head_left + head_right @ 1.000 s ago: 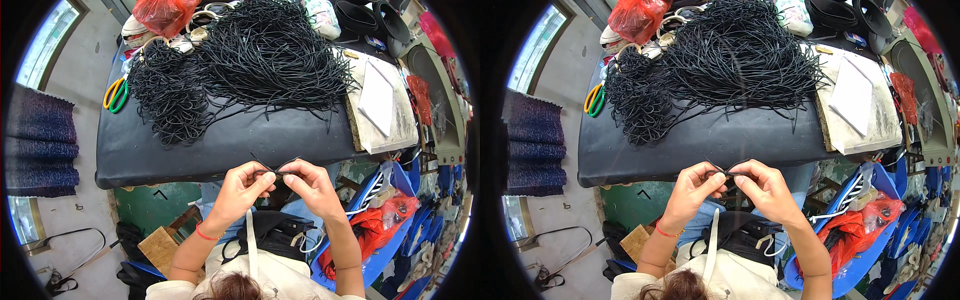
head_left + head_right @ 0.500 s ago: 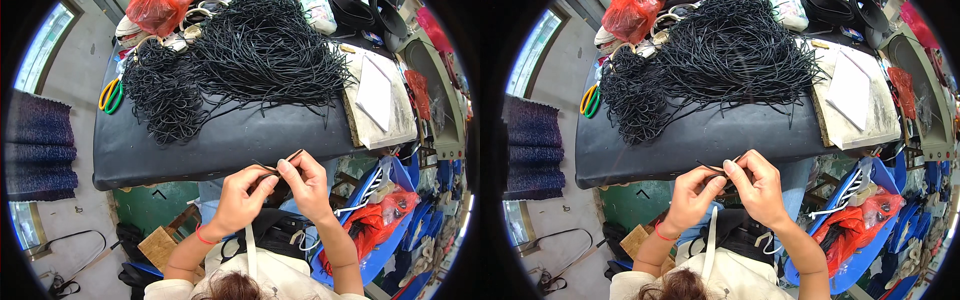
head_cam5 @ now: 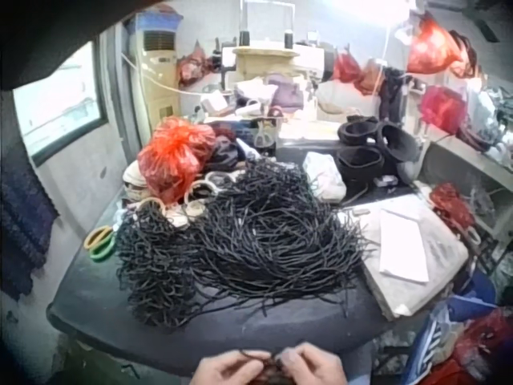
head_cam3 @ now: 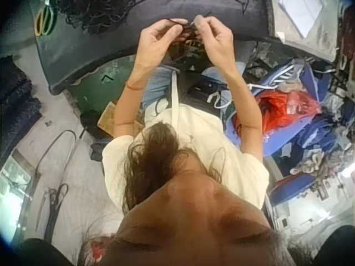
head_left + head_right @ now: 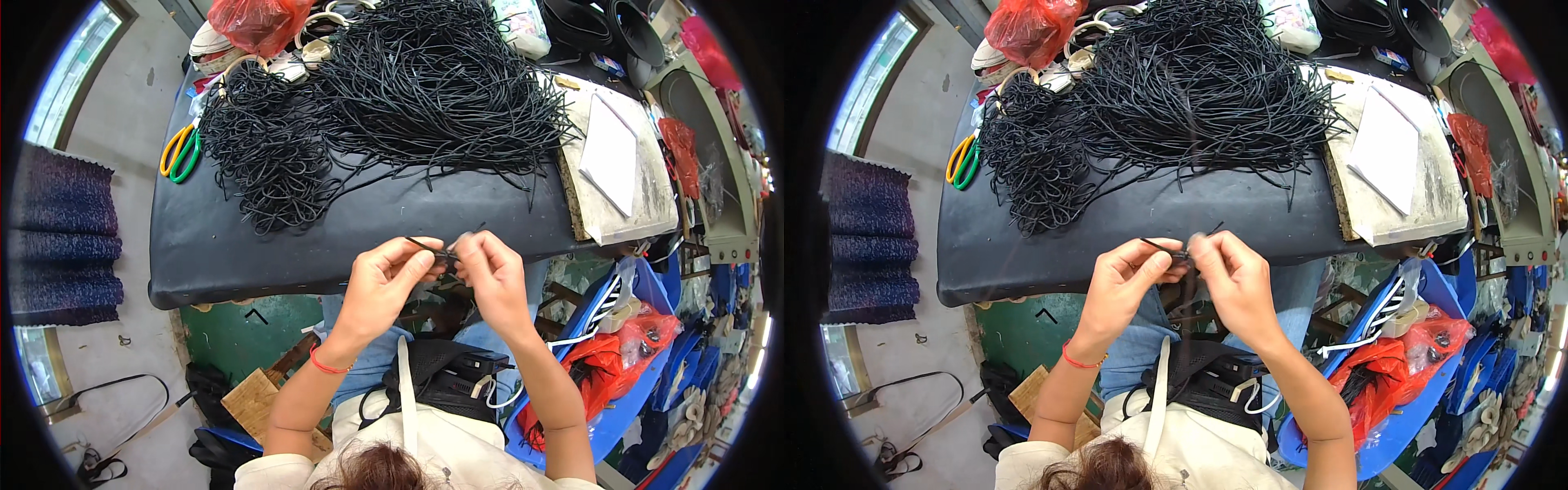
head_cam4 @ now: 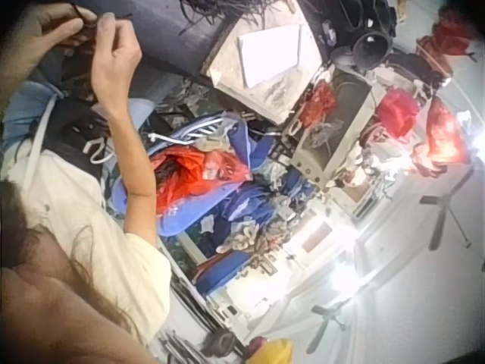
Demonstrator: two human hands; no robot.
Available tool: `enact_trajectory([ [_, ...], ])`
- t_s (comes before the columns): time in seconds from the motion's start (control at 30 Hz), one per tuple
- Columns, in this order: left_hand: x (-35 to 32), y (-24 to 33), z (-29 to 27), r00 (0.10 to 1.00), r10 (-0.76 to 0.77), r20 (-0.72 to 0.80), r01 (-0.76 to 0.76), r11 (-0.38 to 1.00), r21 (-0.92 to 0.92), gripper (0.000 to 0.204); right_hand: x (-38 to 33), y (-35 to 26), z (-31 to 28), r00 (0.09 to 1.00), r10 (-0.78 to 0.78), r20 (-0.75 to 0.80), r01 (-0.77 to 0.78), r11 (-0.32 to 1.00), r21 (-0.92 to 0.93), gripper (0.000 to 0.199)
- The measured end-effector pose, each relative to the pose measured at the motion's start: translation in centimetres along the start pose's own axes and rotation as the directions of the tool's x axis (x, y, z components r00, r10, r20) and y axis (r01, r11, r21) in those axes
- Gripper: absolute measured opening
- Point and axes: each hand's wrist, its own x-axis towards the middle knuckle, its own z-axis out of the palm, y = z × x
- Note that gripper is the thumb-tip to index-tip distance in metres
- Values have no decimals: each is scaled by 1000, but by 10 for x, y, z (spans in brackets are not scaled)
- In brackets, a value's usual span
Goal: The person repeatedly picks up short black cords from a pile on a table and ties them into loops by hand. They place each finished loop back onto the pile and continue the process throughout the clip.
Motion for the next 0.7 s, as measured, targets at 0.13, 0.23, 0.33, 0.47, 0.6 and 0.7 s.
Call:
enact_trajectory([
  [0.13, 5, 4, -8, 998, -67, 13, 67, 998, -18, 36, 6, 5, -11, 975, 209, 72, -219, 954, 206, 55],
  [0.23, 6, 8, -13, 992, -128, -11, 126, 987, -100, 57, 6, 6, -13, 972, 220, 81, -234, 940, 250, 58],
  [0.33, 6, 9, -14, 989, -146, -38, 142, 985, -95, 73, 5, 7, -11, 973, 215, 83, -229, 940, 254, 59],
  [0.47, 6, 9, -10, 990, -140, -37, 137, 988, -71, 61, 5, 7, -9, 976, 204, 72, -215, 954, 209, 58],
  [0.6, 7, 3, -13, 991, -132, -15, 129, 986, -104, 37, 4, 8, -8, 979, 192, 73, -204, 955, 217, 51],
  [0.7, 7, -2, -15, 998, -65, 1, 65, 997, -45, 27, 2, 6, -7, 984, 158, 84, -168, 976, 136, 36],
])
